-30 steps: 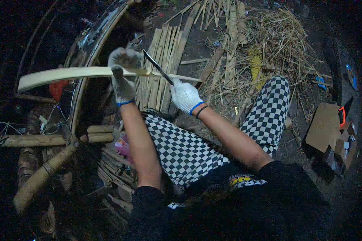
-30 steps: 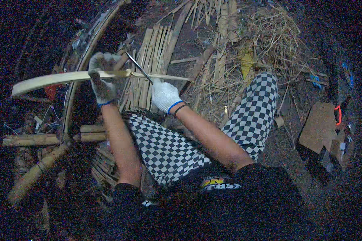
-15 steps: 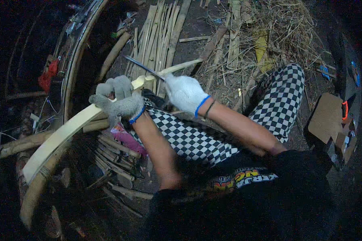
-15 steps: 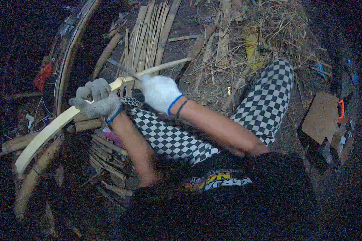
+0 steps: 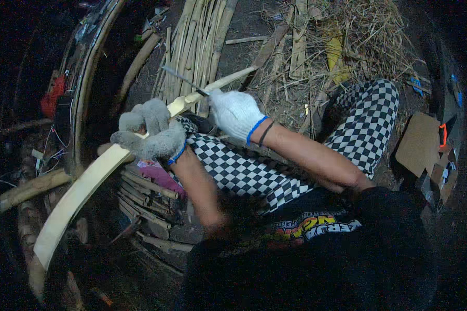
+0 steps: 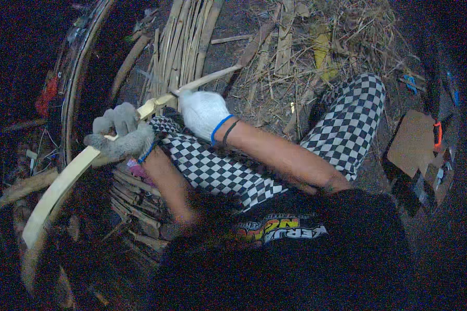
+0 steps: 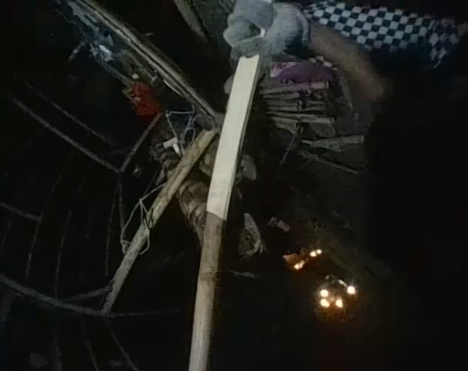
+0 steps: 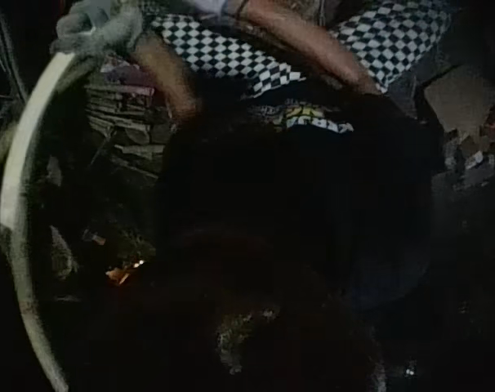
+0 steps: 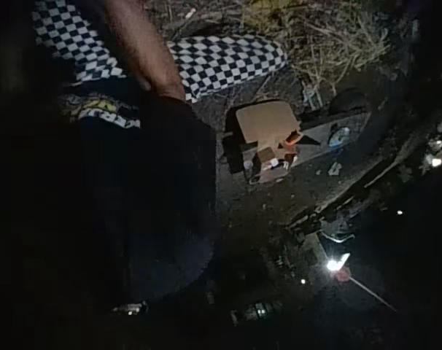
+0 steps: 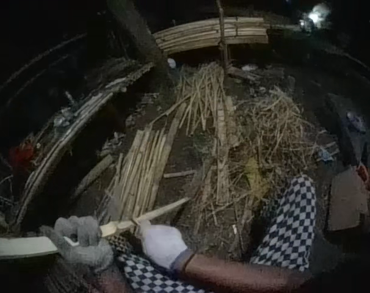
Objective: Shaving and processing bamboo strips using a machete.
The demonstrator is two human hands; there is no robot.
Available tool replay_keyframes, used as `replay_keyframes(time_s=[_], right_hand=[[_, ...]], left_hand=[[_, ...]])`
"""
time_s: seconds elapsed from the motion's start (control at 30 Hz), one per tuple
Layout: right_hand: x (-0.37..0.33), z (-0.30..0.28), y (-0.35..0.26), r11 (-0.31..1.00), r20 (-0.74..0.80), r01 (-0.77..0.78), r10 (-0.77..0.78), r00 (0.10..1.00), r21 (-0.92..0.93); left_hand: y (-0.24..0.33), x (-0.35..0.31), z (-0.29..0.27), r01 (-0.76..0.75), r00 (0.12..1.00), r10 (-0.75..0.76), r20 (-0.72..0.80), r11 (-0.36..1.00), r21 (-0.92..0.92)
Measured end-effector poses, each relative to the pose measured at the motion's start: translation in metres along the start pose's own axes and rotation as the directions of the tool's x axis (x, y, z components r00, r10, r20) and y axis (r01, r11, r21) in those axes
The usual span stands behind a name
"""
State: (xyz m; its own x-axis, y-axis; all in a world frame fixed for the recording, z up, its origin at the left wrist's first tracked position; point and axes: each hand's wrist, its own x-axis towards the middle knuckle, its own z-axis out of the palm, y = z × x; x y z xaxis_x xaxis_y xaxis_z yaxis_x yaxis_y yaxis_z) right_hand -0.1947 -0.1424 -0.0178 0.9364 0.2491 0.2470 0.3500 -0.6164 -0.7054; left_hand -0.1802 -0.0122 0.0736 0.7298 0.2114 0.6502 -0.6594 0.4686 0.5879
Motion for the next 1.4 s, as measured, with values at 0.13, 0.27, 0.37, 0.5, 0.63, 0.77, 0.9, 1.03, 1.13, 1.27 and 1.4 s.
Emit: replay_keyframes(time_s=[0.13, 0.27, 0.37, 0.5, 0.63, 0.77, 0.9, 1.03, 1.13, 1.27, 1.4], right_hand=[[-0.002, 0.001, 0.02, 1.0, 0.041, -0.017, 0.016, 0.999, 0.014], [0.005, 0.017, 0.01, 0.999, -0.008, -0.038, 0.038, 0.999, -0.008], [-0.001, 0.006, -0.009, 0.994, 0.001, 0.065, -0.066, 0.998, 0.086], [0.013, 0.02, 0.03, 0.997, 0.07, -0.012, 0.018, 0.997, -0.076], [0.005, 0.017, -0.005, 0.99, 0.013, 0.109, -0.108, 0.994, -0.09], [0.014, 0.029, 0.051, 0.998, 0.022, 0.036, -0.035, 0.999, -0.058], [0.009, 0.028, 0.003, 0.985, -0.066, 0.172, -0.173, 0.983, -0.023], [0.02, 0.027, 0.045, 0.999, 0.071, -0.047, 0.048, 0.996, -0.022], [0.022, 0.038, 0.033, 0.997, 0.044, 0.034, -0.03, 0.999, -0.073], [0.009, 0.026, 0.009, 0.993, 0.107, 0.116, -0.116, 0.987, 0.008], [0.015, 0.047, 0.074, 0.993, 0.111, -0.021, 0.034, 0.993, -0.114]], left_hand=[[-0.005, -0.003, 0.003, -0.021, 1.0, 0.022, -0.012, 0.998, 0.066], [-0.006, 0.003, -0.012, -0.007, 1.0, 0.006, -0.021, 1.0, -0.02], [0.004, 0.0, -0.01, -0.02, 0.999, 0.025, -0.032, 0.989, 0.148], [0.002, 0.003, -0.009, 0.039, 0.999, -0.039, 0.007, 0.969, -0.244], [0.005, -0.002, -0.008, -0.003, 0.999, 0.01, -0.04, 0.985, 0.171], [0.001, -0.002, -0.005, 0.013, 1.0, -0.007, -0.03, 0.982, 0.191], [0.011, -0.003, -0.014, 0.004, 0.985, 0.026, -0.169, 0.984, 0.18], [0.01, -0.003, -0.014, 0.034, 0.991, -0.02, -0.133, 0.994, 0.104], [0.007, 0.001, -0.023, 0.019, 0.988, -0.002, -0.157, 0.994, 0.109], [0.011, -0.003, -0.017, 0.013, 0.992, 0.005, -0.125, 0.989, 0.148], [0.008, -0.004, -0.026, 0.027, 0.995, -0.008, -0.103, 0.982, 0.187]])
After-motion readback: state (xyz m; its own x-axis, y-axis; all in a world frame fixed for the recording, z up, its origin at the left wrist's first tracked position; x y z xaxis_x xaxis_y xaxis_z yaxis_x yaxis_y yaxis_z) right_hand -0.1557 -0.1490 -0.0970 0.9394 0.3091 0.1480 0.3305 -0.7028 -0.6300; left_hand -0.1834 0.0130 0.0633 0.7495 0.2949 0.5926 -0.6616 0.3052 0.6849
